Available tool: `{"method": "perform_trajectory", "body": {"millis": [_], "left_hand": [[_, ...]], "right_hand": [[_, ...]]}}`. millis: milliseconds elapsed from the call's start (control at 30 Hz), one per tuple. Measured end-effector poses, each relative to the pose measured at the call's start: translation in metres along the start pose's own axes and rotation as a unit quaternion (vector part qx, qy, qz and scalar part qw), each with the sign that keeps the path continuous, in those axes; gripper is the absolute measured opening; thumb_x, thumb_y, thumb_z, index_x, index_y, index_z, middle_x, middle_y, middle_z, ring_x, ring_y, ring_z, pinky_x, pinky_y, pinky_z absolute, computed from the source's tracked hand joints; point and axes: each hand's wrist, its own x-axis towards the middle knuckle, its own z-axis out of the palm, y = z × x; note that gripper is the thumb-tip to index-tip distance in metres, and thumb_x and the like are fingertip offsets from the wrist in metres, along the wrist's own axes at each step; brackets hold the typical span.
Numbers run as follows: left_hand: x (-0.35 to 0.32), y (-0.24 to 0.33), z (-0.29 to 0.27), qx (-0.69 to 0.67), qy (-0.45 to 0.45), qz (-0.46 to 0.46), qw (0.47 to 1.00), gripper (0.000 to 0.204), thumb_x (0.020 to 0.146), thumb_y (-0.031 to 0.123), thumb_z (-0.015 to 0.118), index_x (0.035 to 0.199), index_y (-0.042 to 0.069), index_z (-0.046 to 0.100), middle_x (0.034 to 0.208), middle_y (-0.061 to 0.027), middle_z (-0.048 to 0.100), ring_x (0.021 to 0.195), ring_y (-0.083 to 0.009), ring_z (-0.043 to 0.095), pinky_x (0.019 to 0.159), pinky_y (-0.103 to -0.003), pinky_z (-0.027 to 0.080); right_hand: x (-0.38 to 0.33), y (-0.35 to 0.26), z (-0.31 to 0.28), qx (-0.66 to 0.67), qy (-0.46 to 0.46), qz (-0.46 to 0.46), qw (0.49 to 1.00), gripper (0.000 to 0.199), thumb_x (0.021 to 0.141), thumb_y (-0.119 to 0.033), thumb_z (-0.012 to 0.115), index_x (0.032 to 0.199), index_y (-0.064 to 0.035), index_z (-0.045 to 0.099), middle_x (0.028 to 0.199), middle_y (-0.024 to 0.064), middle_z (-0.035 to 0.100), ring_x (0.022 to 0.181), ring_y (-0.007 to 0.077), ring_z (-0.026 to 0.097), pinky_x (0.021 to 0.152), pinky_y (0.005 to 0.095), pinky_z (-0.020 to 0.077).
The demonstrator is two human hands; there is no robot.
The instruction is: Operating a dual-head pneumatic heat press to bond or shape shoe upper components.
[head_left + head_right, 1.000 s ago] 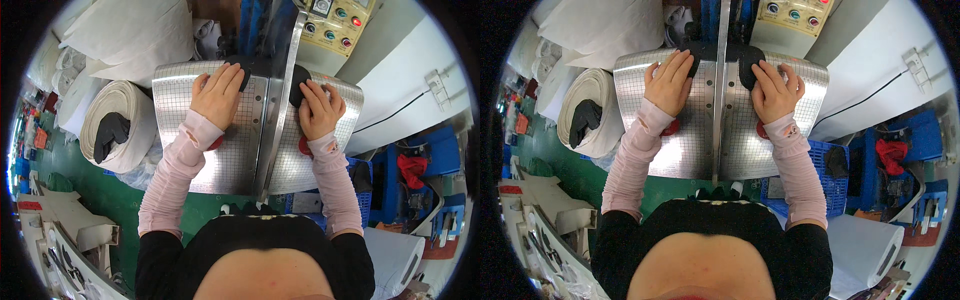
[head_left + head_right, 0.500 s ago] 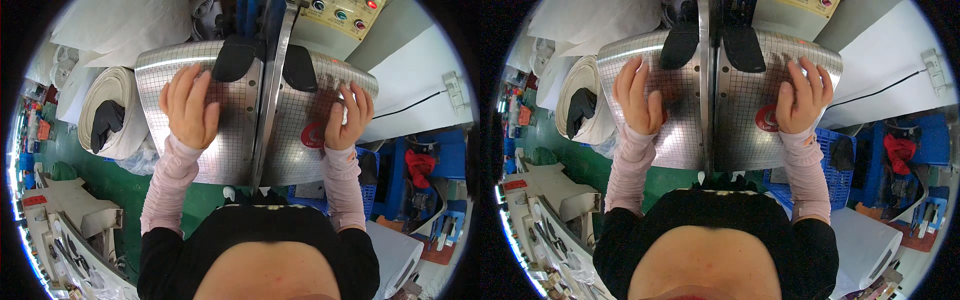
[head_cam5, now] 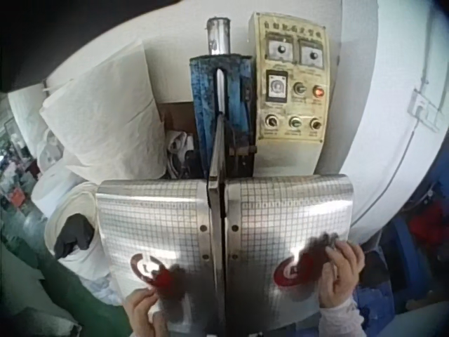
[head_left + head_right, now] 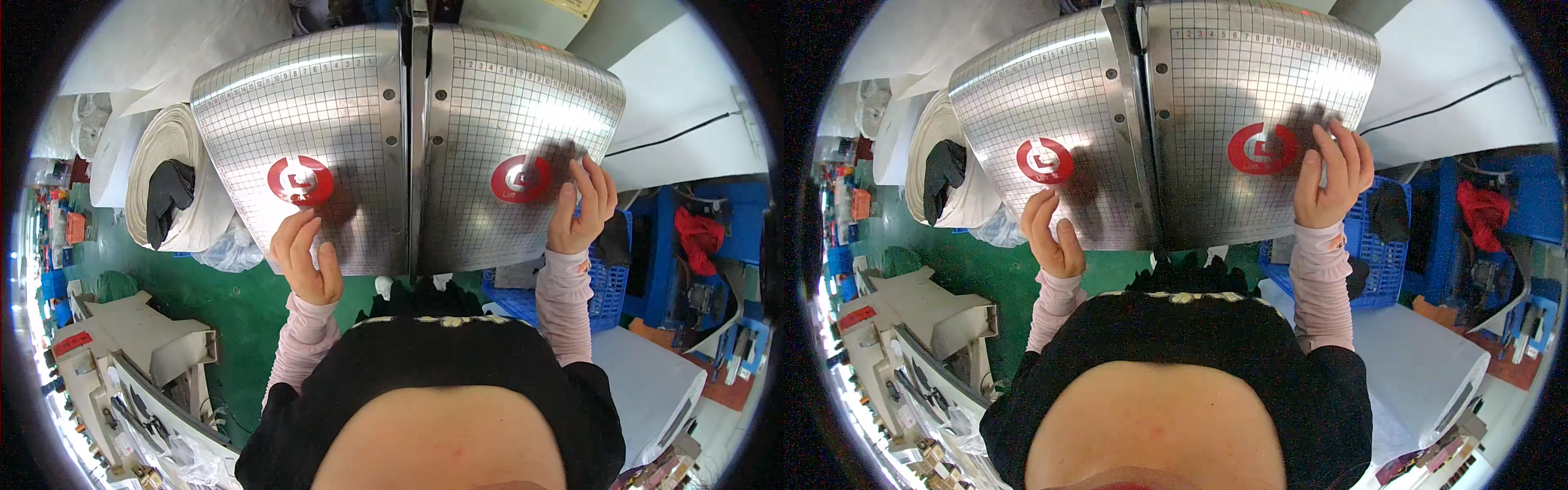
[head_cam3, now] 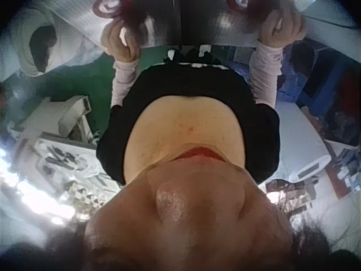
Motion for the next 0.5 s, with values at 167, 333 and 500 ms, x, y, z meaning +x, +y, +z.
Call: {"method": "perform_trajectory", "body": {"millis": [167, 333, 500], "left_hand": [[-0.006, 0.012, 0.000, -0.037, 0.007, -0.001, 0.999, 0.027, 0.079, 0.005, 0.050, 0.105, -0.003, 0.054, 0.110, -0.0176, 0.054, 0.102, -0.0310, 0.051, 0.091, -0.039, 0.036], [-0.012, 0.016, -0.004, -0.040, -0.023, 0.006, 0.999, 0.026, 0.082, 0.003, 0.048, 0.106, -0.005, 0.053, 0.110, -0.0196, 0.054, 0.103, -0.0320, 0.050, 0.093, -0.038, 0.036], [-0.021, 0.016, -0.011, -0.069, -0.030, -0.001, 0.997, 0.025, 0.081, 0.002, 0.048, 0.105, -0.005, 0.053, 0.109, -0.0191, 0.055, 0.102, -0.0313, 0.052, 0.093, -0.038, 0.037]], "right_hand": [[-0.011, -0.009, -0.001, -0.011, -0.006, 0.007, 1.000, 0.027, 0.077, -0.008, 0.059, 0.102, -0.0111, 0.065, 0.113, 0.0057, 0.059, 0.109, 0.0279, 0.047, 0.095, 0.0380, 0.0303], [-0.018, -0.009, -0.006, -0.019, -0.008, -0.001, 1.000, 0.027, 0.075, -0.008, 0.061, 0.100, -0.0132, 0.067, 0.110, 0.0035, 0.061, 0.105, 0.0257, 0.049, 0.094, 0.0363, 0.0309], [-0.023, -0.005, -0.017, -0.036, 0.012, -0.016, 0.999, 0.025, 0.075, -0.011, 0.062, 0.099, -0.0161, 0.067, 0.107, 0.0029, 0.063, 0.104, 0.0249, 0.051, 0.093, 0.0350, 0.0320]]}}
